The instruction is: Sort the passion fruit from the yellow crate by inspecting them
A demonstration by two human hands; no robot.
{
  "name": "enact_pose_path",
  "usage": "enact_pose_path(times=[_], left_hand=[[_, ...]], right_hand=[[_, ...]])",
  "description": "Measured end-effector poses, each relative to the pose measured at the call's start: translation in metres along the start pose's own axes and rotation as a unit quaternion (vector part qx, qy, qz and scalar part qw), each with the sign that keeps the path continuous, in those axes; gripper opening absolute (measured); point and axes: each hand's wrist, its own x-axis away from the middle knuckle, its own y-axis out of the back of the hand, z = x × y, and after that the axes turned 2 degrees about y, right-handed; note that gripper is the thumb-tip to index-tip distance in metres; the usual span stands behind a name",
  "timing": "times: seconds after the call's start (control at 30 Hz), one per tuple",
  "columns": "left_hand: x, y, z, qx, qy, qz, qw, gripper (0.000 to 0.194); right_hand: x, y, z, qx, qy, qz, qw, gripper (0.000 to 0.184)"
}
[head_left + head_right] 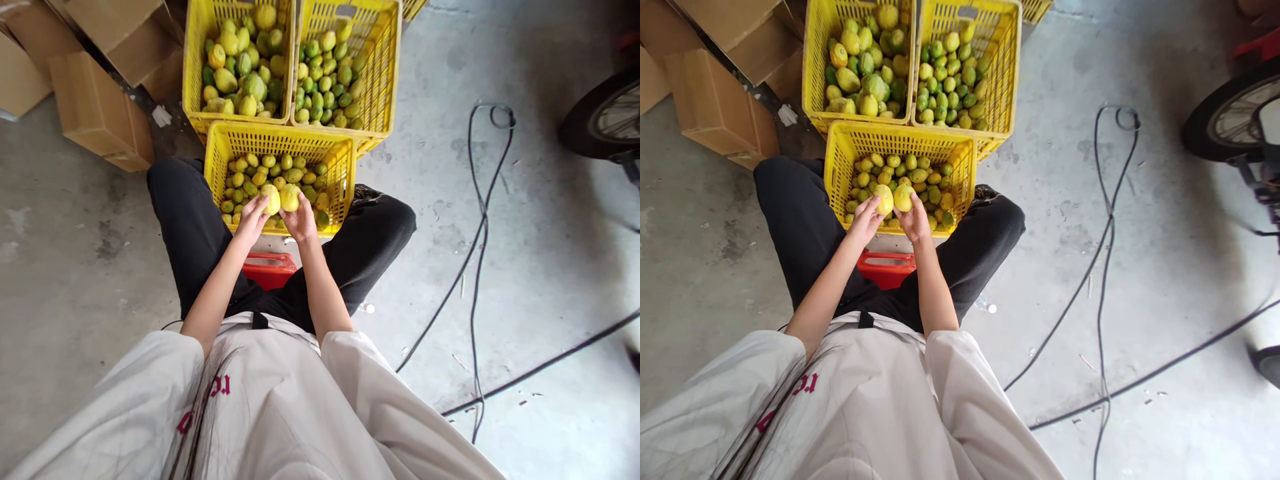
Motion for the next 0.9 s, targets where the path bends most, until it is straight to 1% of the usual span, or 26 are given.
enact_pose_path(times=[0.07, 0.13, 0.2, 0.33, 0.37, 0.4, 0.43, 0.5, 0.53, 0.63, 0.7, 0.8, 0.9], left_hand=[[-0.001, 0.001, 0.000, -0.001, 0.001, -0.016, 1.000, 0.004], [-0.002, 0.002, 0.000, -0.005, 0.013, -0.026, 1.000, 0.006], [-0.001, 0.002, 0.000, -0.006, 0.033, -0.027, 0.999, 0.004], [0.003, -0.001, -0.001, -0.010, 0.052, -0.025, 0.998, 0.031], [0.004, -0.002, -0.002, -0.010, 0.054, -0.024, 0.998, 0.035], [0.005, -0.002, -0.003, -0.006, 0.054, -0.020, 0.998, 0.035], [0.006, -0.003, -0.004, 0.001, 0.054, -0.016, 0.998, 0.030], [0.007, -0.005, -0.006, 0.029, 0.056, -0.008, 0.998, 0.013], [0.007, -0.006, -0.008, 0.046, 0.056, -0.009, 0.997, 0.008], [0.006, -0.007, -0.011, 0.083, 0.057, -0.016, 0.995, 0.015], [0.007, -0.008, -0.012, 0.087, 0.045, -0.008, 0.995, 0.019], [0.008, -0.008, -0.011, 0.070, 0.026, 0.013, 0.997, 0.016], [0.007, -0.008, -0.009, 0.038, 0.027, 0.017, 0.999, 0.013]], right_hand=[[-0.001, 0.001, -0.002, 0.000, 0.004, -0.001, 1.000, 0.035], [0.000, 0.001, -0.003, 0.000, 0.006, 0.002, 1.000, 0.036], [0.002, 0.001, -0.003, 0.004, 0.003, 0.012, 1.000, 0.037], [0.007, 0.000, -0.003, 0.034, -0.017, 0.011, 0.999, 0.044], [0.008, 0.000, -0.002, 0.042, -0.023, 0.006, 0.999, 0.044], [0.008, -0.001, -0.001, 0.046, -0.025, 0.001, 0.999, 0.044], [0.008, -0.001, 0.000, 0.044, -0.024, -0.004, 0.999, 0.042], [0.007, -0.002, 0.004, 0.023, -0.023, -0.007, 0.999, 0.036], [0.007, -0.003, 0.007, 0.008, -0.025, -0.004, 1.000, 0.033], [0.006, -0.003, 0.016, -0.035, -0.034, 0.015, 0.999, 0.033], [0.006, -0.003, 0.019, -0.051, -0.034, 0.020, 0.998, 0.033], [0.005, -0.002, 0.015, -0.066, -0.029, 0.014, 0.997, 0.029], [0.005, -0.003, 0.007, -0.063, -0.040, 0.009, 0.997, 0.028]])
